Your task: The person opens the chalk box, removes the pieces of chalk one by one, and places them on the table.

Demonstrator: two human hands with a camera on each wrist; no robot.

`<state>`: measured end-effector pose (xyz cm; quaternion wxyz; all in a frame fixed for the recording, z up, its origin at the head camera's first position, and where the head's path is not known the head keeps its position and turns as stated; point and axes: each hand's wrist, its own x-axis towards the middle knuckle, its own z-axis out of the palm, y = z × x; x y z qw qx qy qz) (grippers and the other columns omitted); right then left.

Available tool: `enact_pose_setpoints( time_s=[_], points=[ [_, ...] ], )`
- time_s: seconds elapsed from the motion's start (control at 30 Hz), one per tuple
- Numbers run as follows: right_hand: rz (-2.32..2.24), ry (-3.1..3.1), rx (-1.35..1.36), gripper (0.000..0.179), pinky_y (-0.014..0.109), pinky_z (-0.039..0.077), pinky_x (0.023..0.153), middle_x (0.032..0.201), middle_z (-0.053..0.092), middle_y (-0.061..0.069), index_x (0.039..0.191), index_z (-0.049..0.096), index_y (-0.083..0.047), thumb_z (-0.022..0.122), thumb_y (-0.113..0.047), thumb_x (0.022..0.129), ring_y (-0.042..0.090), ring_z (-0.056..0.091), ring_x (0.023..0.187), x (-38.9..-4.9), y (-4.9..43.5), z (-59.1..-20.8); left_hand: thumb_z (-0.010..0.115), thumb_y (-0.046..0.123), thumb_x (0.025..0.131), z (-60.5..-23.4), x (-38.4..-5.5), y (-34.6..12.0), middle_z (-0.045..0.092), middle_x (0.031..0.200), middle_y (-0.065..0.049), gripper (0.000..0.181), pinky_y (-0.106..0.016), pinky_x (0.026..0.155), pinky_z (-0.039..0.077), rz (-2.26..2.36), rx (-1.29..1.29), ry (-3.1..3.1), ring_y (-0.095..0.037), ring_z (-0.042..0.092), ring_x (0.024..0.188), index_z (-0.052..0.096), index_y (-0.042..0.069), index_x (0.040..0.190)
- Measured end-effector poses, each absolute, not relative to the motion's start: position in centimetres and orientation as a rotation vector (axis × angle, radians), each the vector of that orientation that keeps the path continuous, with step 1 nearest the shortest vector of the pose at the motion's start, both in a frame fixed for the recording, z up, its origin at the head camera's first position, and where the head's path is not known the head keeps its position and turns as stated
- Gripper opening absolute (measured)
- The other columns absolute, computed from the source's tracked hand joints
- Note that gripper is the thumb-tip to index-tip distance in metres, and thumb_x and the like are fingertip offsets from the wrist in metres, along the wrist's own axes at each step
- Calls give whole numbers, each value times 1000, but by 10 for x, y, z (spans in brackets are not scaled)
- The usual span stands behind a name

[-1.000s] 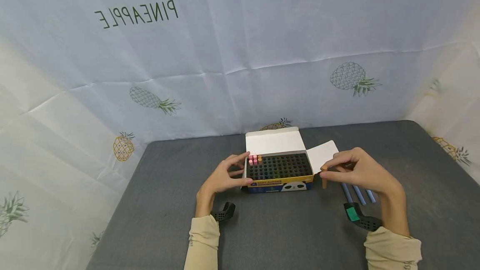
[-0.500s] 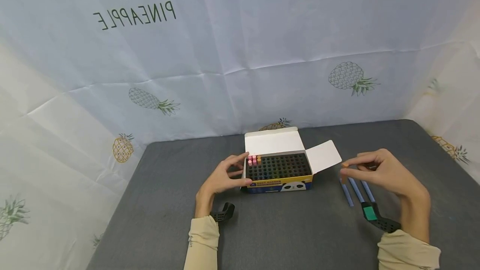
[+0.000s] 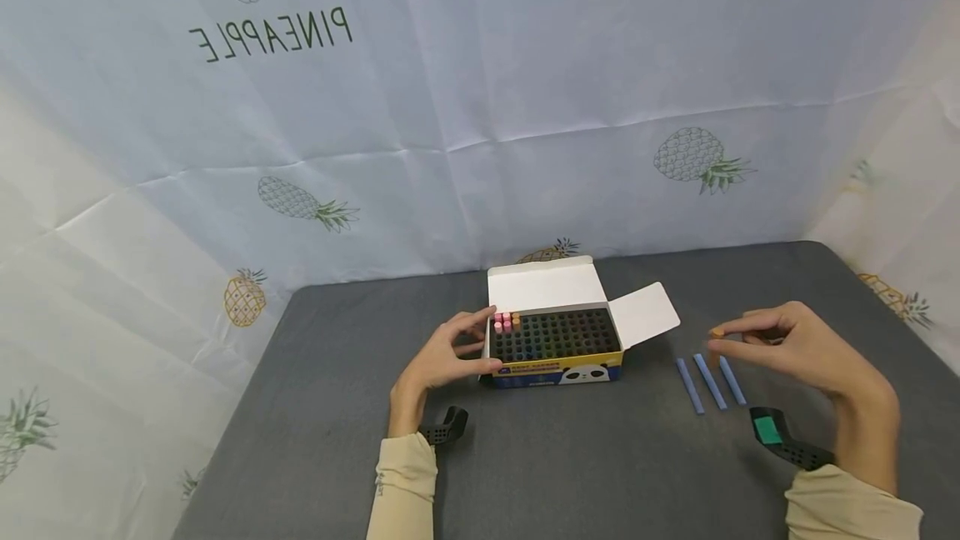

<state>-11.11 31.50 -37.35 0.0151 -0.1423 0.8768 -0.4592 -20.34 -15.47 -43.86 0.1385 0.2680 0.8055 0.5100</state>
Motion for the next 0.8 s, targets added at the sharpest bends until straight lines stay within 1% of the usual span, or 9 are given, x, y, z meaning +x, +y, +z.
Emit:
enact_pose_setpoints(
  time_s=[0.23,0.37,0.4,0.5,0.57,0.63,0.67,0.77,0.8],
  points=[
    [-1311,2736,-297,22,16,59,70,104,75,-23,113,78,1,72,-9,95,-7,68,92,-112,338,-380,83,24,88,-439,-202,-156,52,125,-16,80,-43,110,56,1477,773,2337,-27,54,121,43,19,158],
    [-1248,2732,-232,25,16,58,70,105,72,-28,115,76,4,71,-13,97,-12,65,93,-111,347,-385,83,24,88,-439,-204,-156,53,124,-15,80,-42,109,57,1468,777,2340,-26,55,119,43,19,157],
    [-1231,2737,-218,26,15,56,69,104,72,-29,115,76,4,71,-13,97,-13,64,92,-110,349,-387,83,24,88,-439,-204,-156,53,124,-15,80,-42,109,57,1466,777,2339,-26,55,119,43,20,157],
    [-1198,2752,-188,24,14,46,63,96,71,-30,114,77,2,71,-14,97,-7,57,73,-108,352,-393,83,26,88,-439,-204,-155,53,124,-14,80,-42,110,57,1463,776,2337,-25,55,119,43,21,158],
    [-1193,2762,-178,21,18,38,54,80,71,-22,112,79,0,70,-12,97,2,45,57,-108,354,-396,83,27,88,-438,-204,-155,53,124,-15,80,-42,110,56,1469,777,2333,-25,55,119,43,20,158],
    [-1184,2770,-164,20,24,33,47,63,62,-12,111,79,0,70,-11,97,9,31,49,-108,354,-399,83,27,88,-438,-204,-156,53,123,-15,81,-43,110,56,1471,773,2333,-24,54,119,43,21,158],
    [-1170,2773,-149,21,26,32,44,60,60,-11,111,79,1,70,-11,97,8,28,47,-109,354,-400,83,26,88,-438,-204,-156,53,123,-15,81,-43,110,56,1471,771,2333,-24,54,119,43,21,158],
    [-1104,2779,-105,27,30,31,42,55,54,2,114,75,7,70,-14,97,4,21,46,-110,354,-404,83,24,88,-439,-204,-156,53,124,-15,81,-43,110,56,1468,764,2330,-24,54,120,42,21,158],
    [-1078,2783,-98,29,30,31,43,59,60,5,115,75,8,70,-15,97,3,21,46,-111,354,-405,83,24,88,-439,-204,-156,52,125,-14,81,-43,111,56,1467,761,2329,-24,54,120,42,21,158]
  ],
)
